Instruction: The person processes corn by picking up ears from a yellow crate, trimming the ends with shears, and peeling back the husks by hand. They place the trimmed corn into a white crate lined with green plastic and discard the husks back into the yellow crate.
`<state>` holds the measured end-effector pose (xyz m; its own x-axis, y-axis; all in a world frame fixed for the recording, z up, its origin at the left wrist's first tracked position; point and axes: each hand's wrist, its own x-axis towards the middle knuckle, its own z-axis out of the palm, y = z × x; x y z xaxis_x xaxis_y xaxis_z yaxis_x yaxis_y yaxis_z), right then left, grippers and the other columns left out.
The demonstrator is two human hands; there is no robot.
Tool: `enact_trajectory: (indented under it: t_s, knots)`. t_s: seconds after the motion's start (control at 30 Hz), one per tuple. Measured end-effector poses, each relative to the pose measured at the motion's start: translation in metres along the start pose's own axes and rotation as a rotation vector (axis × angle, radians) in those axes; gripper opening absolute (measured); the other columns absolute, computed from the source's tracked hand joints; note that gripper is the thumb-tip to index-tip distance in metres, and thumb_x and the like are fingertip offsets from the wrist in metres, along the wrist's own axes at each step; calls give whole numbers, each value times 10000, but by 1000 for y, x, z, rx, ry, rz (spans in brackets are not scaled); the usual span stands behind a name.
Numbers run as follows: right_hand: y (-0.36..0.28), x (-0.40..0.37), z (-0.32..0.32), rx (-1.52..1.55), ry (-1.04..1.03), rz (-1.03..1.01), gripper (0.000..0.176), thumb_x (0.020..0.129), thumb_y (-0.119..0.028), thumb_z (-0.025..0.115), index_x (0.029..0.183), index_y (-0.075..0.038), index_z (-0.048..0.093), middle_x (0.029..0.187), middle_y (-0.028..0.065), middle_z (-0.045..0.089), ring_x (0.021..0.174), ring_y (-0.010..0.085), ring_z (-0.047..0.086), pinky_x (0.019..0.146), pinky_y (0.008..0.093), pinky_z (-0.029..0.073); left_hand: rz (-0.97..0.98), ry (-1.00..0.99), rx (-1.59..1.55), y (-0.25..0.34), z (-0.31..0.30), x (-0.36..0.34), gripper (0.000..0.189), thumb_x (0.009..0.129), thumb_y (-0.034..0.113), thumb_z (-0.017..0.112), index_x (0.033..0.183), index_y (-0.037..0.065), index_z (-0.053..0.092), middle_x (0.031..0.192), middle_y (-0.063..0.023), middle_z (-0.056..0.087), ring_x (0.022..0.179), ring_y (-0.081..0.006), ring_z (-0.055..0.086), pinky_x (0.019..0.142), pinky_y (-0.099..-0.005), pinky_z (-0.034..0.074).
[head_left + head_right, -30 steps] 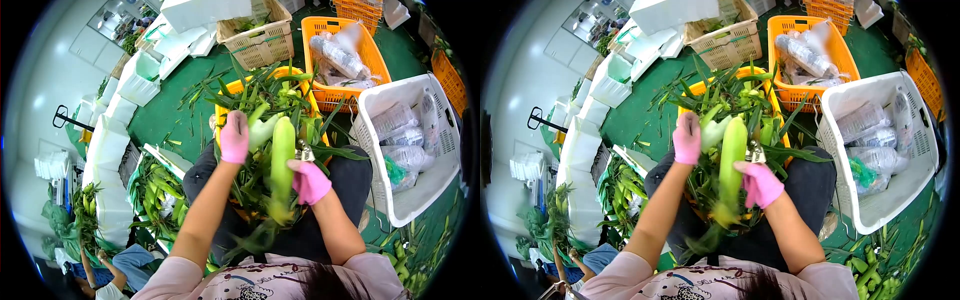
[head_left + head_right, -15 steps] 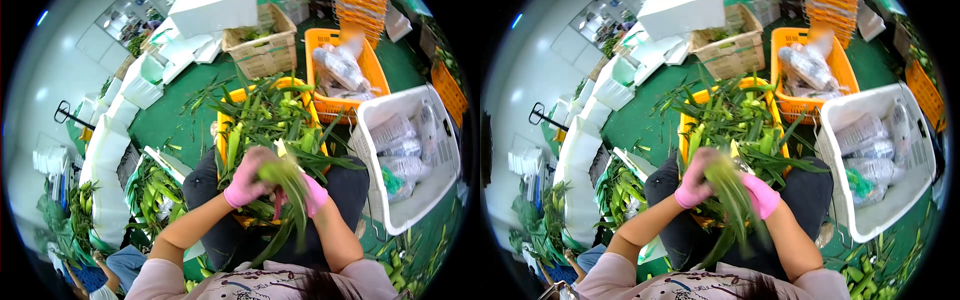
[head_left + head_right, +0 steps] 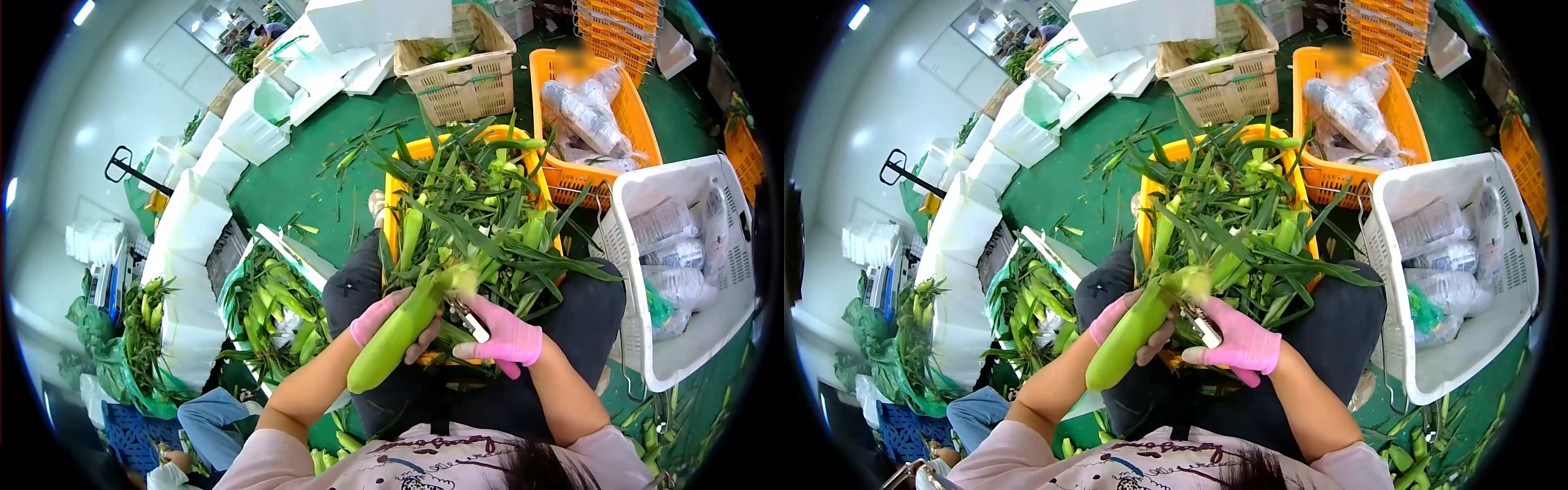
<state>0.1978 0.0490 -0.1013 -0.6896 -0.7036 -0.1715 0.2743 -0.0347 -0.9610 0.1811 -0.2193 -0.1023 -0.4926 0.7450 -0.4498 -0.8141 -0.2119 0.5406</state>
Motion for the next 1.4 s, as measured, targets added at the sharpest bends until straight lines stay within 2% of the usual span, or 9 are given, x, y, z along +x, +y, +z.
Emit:
enact_trajectory:
  t_s: [0.03, 0.13, 0.3, 0.47, 0.73, 0.97, 1.1, 1.23, 1.4]
  knots:
    - [5, 0, 0, -58, -7, 43, 854, 802, -260, 795, 1507, -12, 380, 1261, 145, 571, 1057, 200, 576, 952, 332, 487, -20, -85, -102, -9, -14, 2, 564, 1061, 541, 318, 1208, 46, 545, 791, -155, 578, 512, -291, 602, 472, -357, 526]
    - [21, 5, 7, 2, -50, -121, 800, 812, -243, 783, 1485, -21, 412, 1254, 135, 583, 1038, 186, 576, 945, 317, 484, -124, -359, -469, -21, -15, 4, 570, 1071, 488, 259, 1209, 15, 547, 741, -161, 564, 539, -305, 620, 461, -396, 535]
    - [22, 6, 19, 29, 132, -33, 414, 807, -211, 804, 1131, 11, 674, 779, -10, 606, 686, 83, 526, 648, 257, 466, -76, -2, -76, -19, -3, -27, 739, 973, 653, 399, 1274, -8, 531, 774, -188, 580, 554, -294, 622, 492, -358, 521]
    - [29, 11, 28, -23, 268, 63, 460, 806, -170, 801, 1190, 42, 661, 759, 0, 630, 664, 86, 593, 628, 253, 489, 87, 30, 126, -19, -33, -61, 781, 873, 630, 590, 1337, 12, 481, 871, -180, 621, 630, -249, 636, 563, -331, 542]
    - [56, 24, 35, -771, 372, -36, 977, 701, -430, 838, 1432, 63, 416, 1343, 284, 528, 1228, 428, 533, 1075, 442, 433, 107, 764, 1376, -4, 20, -64, 582, 905, 444, 681, 1299, 50, 512, 1016, -170, 673, 898, -317, 692, 804, -417, 535]
    - [62, 24, 41, -243, 425, 12, 507, 810, -308, 786, 1187, -4, 633, 800, 70, 666, 686, 242, 647, 668, 369, 540, 99, 921, 1601, -40, 24, -86, 595, 892, 449, 688, 1330, 86, 515, 1075, -183, 683, 949, -358, 688, 836, -442, 537]
    - [54, 29, 42, 536, 375, 157, 417, 928, -333, 692, 1212, -47, 588, 833, 15, 588, 709, 181, 591, 640, 352, 514, 234, 962, 474, -130, -23, -188, 712, 928, 482, 684, 1430, 25, 470, 1154, -112, 653, 946, -213, 647, 871, -374, 542]
    - [112, -10, 65, 461, 102, 361, 550, 931, -329, 672, 1364, -66, 459, 999, 76, 613, 885, 241, 638, 758, 410, 555, 366, 1606, -288, -312, -41, -337, 677, 888, 519, 708, 1330, 29, 561, 1072, -105, 665, 819, -191, 662, 719, -347, 561]
    - [126, -13, 117, 379, 64, 732, 633, 902, -280, 689, 1419, -49, 406, 1046, 100, 613, 901, 257, 638, 787, 423, 557, -868, 2054, -221, -572, 17, -512, 781, 799, 607, 667, 1276, -11, 641, 1278, -228, 664, 1100, -336, 688, 920, -431, 549]
